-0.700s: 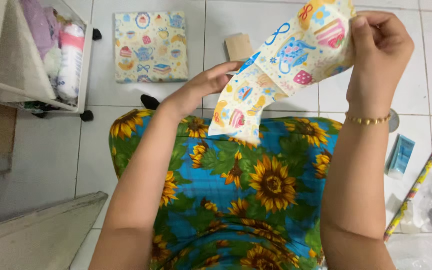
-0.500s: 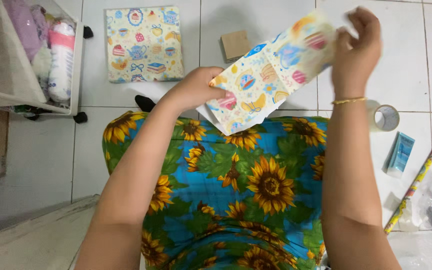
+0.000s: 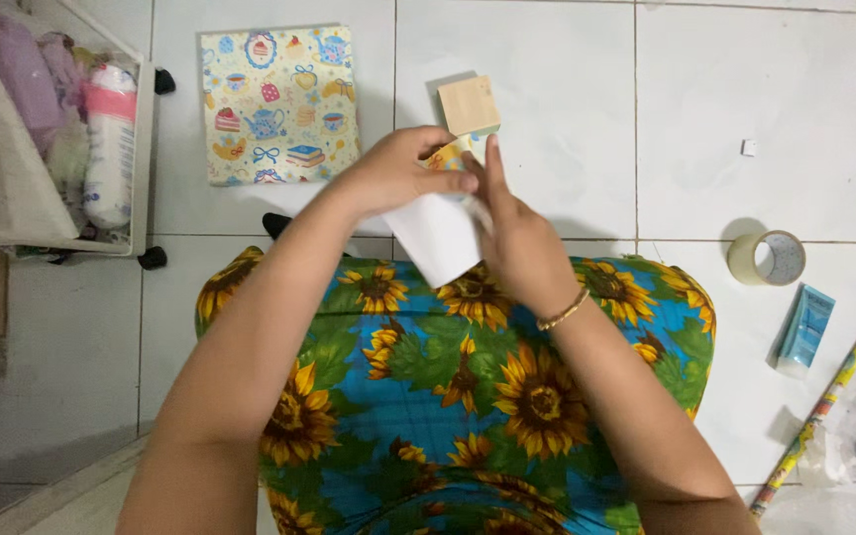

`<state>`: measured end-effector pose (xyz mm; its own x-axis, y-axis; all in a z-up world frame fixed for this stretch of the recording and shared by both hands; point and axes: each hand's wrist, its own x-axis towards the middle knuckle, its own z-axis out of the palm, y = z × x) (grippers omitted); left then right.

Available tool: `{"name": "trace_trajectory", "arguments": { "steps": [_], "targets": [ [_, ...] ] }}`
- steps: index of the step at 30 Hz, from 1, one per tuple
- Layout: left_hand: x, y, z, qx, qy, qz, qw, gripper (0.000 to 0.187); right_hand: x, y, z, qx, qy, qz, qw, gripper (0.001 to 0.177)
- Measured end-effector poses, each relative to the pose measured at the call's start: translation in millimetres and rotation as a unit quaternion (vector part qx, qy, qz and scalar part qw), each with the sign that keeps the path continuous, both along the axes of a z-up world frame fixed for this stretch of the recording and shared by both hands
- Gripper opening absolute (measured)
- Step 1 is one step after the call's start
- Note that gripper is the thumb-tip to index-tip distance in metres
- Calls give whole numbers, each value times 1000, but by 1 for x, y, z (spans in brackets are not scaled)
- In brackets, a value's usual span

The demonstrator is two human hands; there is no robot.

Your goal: The person wraps a small rectangular box with patterned wrapping paper. They fold the paper around the box, smooth the edges, and secure the folds with clear adhesive tape. The person repeatedly opens and closes the wrapped package to check the fit before applying additional tape.

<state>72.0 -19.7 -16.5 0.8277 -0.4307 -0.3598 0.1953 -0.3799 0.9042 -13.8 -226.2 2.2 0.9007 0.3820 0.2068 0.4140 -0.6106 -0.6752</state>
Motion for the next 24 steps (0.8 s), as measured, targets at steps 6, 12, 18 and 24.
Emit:
{"name": "trace_trajectory", "arguments": {
  "steps": [6,12,18,24],
  "targets": [
    [30,53,5,193,-58,-111,973,55,83,-117,-49,112,58,-218,968,31],
    [81,93,-50,594,-67,-144,789,47,163,-208,-123,245,281,-383,845,35],
    [75,-28,-137,530,-373,-12,761,54,173,-204,-178,-216,-63,-349,910,82],
    [26,-69,-149,392,-283,-260,836,90,197,-145,-160,-103,103,-41,988,67]
  ]
}}
